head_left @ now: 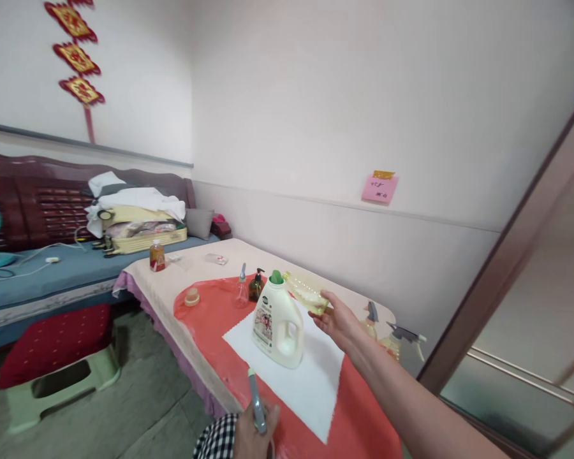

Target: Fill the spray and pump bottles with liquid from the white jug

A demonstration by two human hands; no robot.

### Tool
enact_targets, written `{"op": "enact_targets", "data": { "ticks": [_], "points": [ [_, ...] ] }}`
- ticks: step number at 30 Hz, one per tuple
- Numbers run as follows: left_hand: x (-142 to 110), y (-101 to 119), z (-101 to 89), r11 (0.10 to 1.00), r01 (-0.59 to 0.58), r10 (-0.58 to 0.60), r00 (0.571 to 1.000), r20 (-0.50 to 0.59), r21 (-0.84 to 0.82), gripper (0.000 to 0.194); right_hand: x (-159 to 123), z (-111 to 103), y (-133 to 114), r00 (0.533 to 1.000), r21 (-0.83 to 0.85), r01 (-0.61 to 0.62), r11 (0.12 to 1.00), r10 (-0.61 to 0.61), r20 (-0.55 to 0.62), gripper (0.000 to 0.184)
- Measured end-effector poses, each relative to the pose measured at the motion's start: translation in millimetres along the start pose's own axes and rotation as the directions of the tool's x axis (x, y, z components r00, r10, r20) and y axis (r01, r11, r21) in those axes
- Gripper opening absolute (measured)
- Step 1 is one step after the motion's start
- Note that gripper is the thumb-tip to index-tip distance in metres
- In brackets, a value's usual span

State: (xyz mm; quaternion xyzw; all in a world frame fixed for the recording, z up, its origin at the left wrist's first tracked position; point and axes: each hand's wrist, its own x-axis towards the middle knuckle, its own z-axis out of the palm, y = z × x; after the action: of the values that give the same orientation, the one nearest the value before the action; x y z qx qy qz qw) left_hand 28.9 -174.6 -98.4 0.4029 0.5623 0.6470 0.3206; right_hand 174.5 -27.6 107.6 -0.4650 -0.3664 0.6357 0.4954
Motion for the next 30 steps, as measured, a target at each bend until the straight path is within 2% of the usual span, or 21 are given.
{"op": "enact_targets", "data": {
  "ticks": [5,9,16,22,26,30],
  "points": [
    [-1,-5,1.4,1.0,0.023,-0.023,1.0,-0.014,-0.008,0.049,17,14,-9,0.996,-0.255,0.073,0.964,-0.083,-0.027,0.032],
    [-2,-7,-0.2,0.999,0.019,-0.02,1.0,-0.015,-0.03,0.049,25,20,-22,0.982,-0.461,0.165,0.872,-0.188,-0.005,0.033],
    [-2,-2,-0.1,0.995,0.066,-0.068,0.997,-0.023,-0.07,0.053,39,43,-60,0.924,-0.789,0.252,0.56,-0.382,0.024,0.043],
    [-2,0,-2.7,0.993,0.077,-0.078,0.997,-0.009,-0.087,0.054,41,80,-89,0.877,-0.928,0.273,0.254,-0.462,0.132,0.047],
    [-1,-6,-3.3,0.991,0.092,-0.093,0.996,-0.006,-0.101,0.053,44,103,-97,0.864,-0.959,0.255,0.123,-0.474,0.169,0.051],
    [0,-17,-2.4,0.985,0.104,-0.103,0.995,0.014,-0.136,0.054,50,117,-101,0.861,-0.972,0.235,0.031,-0.47,0.193,0.054]
  ]
}}
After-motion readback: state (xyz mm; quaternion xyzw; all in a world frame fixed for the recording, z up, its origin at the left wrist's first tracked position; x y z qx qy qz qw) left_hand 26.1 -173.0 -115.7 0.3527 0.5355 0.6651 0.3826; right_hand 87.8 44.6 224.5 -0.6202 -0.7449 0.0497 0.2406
